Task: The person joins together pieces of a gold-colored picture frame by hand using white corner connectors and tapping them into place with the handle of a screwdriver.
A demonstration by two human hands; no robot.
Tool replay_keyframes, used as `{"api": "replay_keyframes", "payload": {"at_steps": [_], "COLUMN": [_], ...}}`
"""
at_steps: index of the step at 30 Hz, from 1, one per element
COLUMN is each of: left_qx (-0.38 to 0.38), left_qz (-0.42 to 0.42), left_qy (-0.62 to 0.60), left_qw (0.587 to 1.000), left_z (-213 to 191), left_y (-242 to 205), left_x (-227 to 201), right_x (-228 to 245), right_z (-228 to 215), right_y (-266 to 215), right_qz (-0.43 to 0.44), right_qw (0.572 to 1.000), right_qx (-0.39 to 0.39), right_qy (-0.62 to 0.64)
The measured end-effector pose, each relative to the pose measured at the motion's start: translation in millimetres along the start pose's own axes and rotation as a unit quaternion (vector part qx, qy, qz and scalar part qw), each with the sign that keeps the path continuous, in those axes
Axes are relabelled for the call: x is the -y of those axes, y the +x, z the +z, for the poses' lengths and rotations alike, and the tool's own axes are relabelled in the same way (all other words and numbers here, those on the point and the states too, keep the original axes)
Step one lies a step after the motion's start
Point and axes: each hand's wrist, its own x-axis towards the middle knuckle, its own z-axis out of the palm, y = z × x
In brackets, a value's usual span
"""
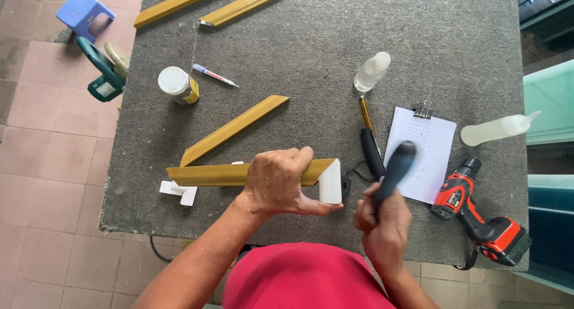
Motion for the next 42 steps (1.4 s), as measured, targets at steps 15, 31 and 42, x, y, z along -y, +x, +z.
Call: {"api": "replay_keyframes", "payload": {"at_steps": [15,31,42], "left_qx": [-0.286,-0.411,-0.61], "left_qz": [-0.359,-0.638,-0.523], "left_qy": [-0.275,-0.345,-0.465], "left_qw": [0.845,0.552,0.372], "left_z": [-10,112,10], "left_y": [-82,-299,-232], "left_x": [170,132,137], "right_x": [-170,-271,-229], "right_z": [-49,53,87], "right_y": [66,63,81], "right_qz": [0.151,-0.085,-0.142], "right_qw": [0.76,0.616,0.708], "right_qx": [0.104,0.455,0.44], "right_qy": [-0.624,-0.637,-0.534]}}
